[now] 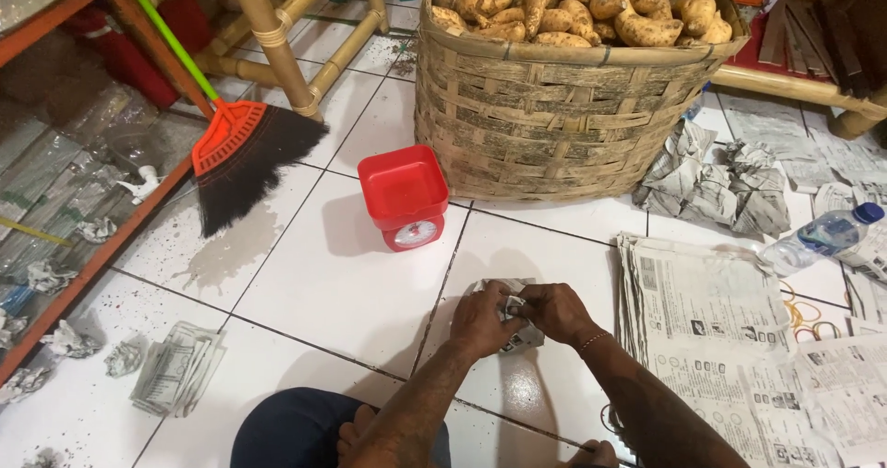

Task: A person is sitting on the floor, picking tubers from a large basket, placing them in a red container, and wrapping them in newspaper.

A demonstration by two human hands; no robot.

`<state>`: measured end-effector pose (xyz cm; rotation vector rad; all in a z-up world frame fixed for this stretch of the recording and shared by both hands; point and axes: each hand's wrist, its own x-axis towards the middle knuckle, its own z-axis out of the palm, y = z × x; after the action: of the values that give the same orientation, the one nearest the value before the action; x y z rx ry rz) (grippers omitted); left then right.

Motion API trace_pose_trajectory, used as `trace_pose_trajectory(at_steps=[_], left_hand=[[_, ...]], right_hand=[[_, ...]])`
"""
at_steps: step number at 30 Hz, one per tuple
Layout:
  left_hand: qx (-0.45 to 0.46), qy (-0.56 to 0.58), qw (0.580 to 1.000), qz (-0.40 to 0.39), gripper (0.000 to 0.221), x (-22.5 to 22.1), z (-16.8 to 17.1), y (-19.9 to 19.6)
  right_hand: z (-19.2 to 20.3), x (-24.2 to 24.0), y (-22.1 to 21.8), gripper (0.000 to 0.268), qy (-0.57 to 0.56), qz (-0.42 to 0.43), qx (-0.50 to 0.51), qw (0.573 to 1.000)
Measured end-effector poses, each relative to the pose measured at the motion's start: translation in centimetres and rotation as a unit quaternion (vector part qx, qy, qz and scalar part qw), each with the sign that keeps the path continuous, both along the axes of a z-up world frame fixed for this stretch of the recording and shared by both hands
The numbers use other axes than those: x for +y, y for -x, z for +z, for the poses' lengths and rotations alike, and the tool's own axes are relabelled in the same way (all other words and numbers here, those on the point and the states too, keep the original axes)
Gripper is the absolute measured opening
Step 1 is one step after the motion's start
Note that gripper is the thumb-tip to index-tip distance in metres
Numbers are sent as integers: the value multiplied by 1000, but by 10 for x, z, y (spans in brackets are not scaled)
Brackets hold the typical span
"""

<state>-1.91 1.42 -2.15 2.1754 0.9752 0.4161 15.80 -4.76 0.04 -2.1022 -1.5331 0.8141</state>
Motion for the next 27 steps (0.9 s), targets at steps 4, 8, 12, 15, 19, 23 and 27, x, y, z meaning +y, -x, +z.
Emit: trace_pose_trajectory(at_steps=[4, 8, 12, 15, 19, 23, 27], left_hand=[[13, 19, 1000, 3, 51, 1, -3, -6], [9, 29, 1000, 5, 51, 0, 4, -3], [-11, 56, 998, 13, 53, -1, -6, -3], [-7, 86, 996, 34, 56, 0, 0, -4], [21, 169, 979, 110, 88, -3, 46, 4], [7, 252, 948, 196, 139, 2, 6, 6], [-110, 375, 897, 206, 143, 1, -1, 1]], right_hand=[[-24, 2, -8, 13, 6, -23, 29, 999], [-26, 4, -15, 20, -33, -67, 61, 995], [-39, 3, -19, 100, 60, -156, 171, 971], [-15, 0, -2, 112, 84, -183, 264, 943], [-54, 9, -18, 115, 89, -205, 298, 928], [-54, 16, -20, 113, 137, -237, 314, 909], [-77, 16, -18, 91, 174, 3, 30, 984]])
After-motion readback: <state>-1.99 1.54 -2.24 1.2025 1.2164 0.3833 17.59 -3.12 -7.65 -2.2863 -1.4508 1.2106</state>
